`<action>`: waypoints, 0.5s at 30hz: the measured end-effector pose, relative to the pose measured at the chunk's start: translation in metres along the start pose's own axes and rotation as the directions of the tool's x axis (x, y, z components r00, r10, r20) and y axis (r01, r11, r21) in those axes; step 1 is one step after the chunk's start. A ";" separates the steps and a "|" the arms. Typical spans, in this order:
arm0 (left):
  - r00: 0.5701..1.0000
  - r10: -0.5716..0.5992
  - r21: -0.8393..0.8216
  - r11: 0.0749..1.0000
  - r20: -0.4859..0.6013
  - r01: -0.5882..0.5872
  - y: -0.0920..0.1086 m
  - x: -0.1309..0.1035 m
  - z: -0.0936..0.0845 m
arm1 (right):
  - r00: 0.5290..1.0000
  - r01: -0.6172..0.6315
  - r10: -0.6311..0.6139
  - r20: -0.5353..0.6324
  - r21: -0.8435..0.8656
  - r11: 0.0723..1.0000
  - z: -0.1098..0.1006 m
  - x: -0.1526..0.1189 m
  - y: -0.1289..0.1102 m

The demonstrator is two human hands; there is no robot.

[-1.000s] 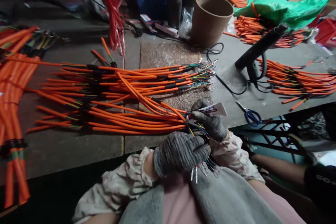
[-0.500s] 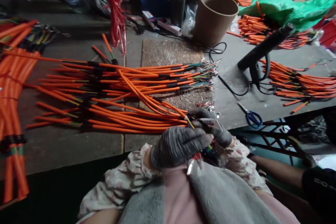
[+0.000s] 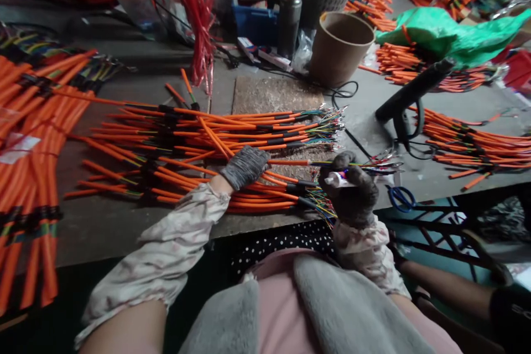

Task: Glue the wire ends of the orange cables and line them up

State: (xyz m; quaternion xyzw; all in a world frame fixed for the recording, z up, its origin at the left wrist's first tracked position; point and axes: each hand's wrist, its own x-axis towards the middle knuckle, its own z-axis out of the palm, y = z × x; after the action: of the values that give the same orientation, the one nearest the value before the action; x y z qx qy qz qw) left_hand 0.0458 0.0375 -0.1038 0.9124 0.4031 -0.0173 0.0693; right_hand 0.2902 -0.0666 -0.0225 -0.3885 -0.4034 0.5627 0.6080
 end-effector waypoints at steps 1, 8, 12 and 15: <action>0.999 -0.025 -0.019 1.000 -0.040 0.024 0.005 0.001 0.005 | 1.000 0.000 0.000 -0.009 0.020 1.000 -0.003 0.002 -0.002; 0.931 -0.042 -0.446 0.885 -0.364 -0.135 0.051 0.020 0.015 | 0.998 -0.063 0.060 0.022 0.137 0.989 -0.017 0.004 -0.002; 0.851 0.084 -0.633 0.631 -0.519 -0.448 0.053 0.023 0.009 | 0.991 -0.134 0.128 0.043 0.180 0.975 -0.022 0.002 -0.003; 0.894 0.079 -0.680 0.621 -0.440 -0.389 0.041 0.018 0.008 | 0.983 -0.182 0.183 0.016 0.211 0.960 -0.025 0.001 -0.001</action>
State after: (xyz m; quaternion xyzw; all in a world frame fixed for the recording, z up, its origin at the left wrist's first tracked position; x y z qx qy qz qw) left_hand 0.0883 0.0225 -0.1092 0.8316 0.2537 0.3319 0.3659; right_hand 0.3137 -0.0659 -0.0305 -0.3582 -0.3027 0.6553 0.5922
